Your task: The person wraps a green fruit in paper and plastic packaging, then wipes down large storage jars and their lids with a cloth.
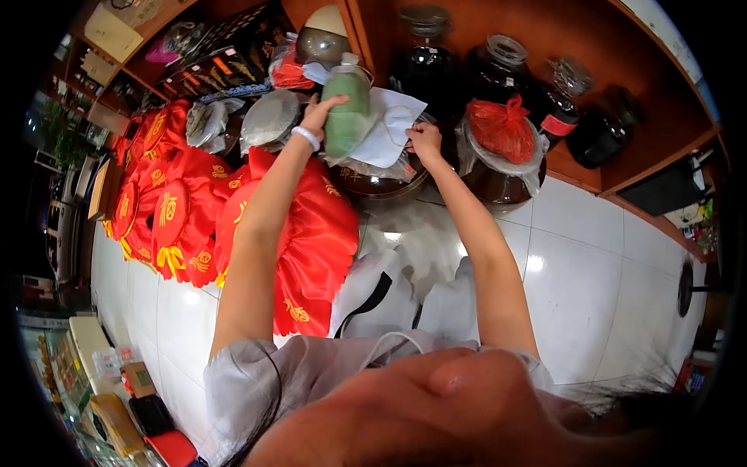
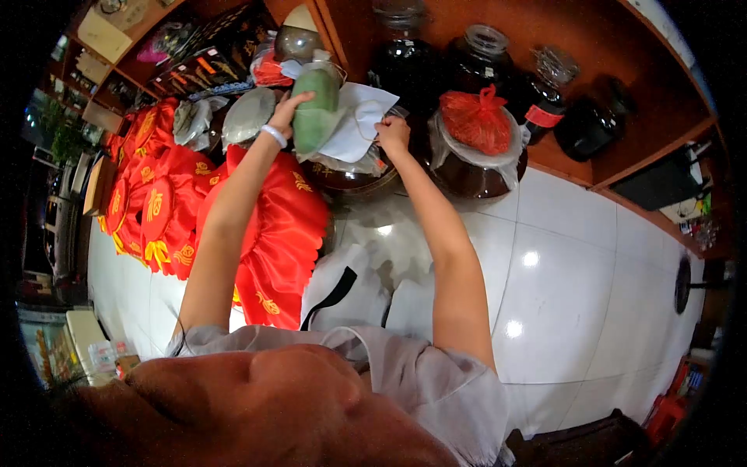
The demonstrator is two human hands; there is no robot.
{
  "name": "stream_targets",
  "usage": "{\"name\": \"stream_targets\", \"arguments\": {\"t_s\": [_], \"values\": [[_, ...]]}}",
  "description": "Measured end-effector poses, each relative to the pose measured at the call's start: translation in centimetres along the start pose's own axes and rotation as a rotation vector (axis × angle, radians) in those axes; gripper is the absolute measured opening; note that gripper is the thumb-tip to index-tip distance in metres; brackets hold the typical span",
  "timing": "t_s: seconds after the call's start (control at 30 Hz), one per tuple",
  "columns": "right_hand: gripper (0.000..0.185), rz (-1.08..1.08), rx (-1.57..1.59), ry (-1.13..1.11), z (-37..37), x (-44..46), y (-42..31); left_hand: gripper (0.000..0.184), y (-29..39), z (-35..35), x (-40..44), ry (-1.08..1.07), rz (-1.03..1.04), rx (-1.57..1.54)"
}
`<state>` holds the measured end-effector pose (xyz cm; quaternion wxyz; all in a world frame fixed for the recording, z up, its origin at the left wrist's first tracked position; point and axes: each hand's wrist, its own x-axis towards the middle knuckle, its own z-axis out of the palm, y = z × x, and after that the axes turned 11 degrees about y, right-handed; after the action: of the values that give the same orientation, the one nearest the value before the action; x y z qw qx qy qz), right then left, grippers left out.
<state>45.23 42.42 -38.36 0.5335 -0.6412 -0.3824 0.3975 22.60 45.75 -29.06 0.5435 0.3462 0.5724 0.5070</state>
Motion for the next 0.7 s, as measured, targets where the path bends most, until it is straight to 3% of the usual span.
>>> {"name": "stream_targets", "arguments": {"t_s": [0.07, 0.17, 0.4, 0.57, 0.6, 0.67, 0.7], "values": [[0.013, 0.048, 0.044, 0.037, 0.1, -0.2, 0.0, 0.095, -1.5, -2.4, 3.2, -0.076, -0.047, -0.120], [0.014, 0.080, 0.162, -0.004, -1.2, 0.5, 0.4, 0.054, 2.3, -1.8, -1.9, -0.064, -0.161, -0.232], [0.016, -0.016, 0.180, -0.075, -3.8, 1.2, 2.2, 0.053, 3.6, -5.2, -4.1, -0.057, -0.212, -0.397], [0.034, -0.056, 0.070, -0.089, -3.7, -0.1, 0.6, 0.059, 2.2, -5.8, -6.8, -0.176, -0.129, -0.487], [0.043, -0.308, -0.203, 0.125, -3.2, 1.3, 2.6, 0.060, 2.0, -5.9, -7.4, -0.183, -0.135, -0.474], [0.048, -0.621, -0.226, 0.341, -3.9, -3.3, -2.7, 0.063, 1.5, -5.7, -8.6, -0.204, -0.149, -0.452], [0.050, -0.441, 0.068, 0.149, -3.2, -4.2, -3.4, 0.063, 1.9, -5.2, -9.9, -0.186, -0.146, -0.424]]}}
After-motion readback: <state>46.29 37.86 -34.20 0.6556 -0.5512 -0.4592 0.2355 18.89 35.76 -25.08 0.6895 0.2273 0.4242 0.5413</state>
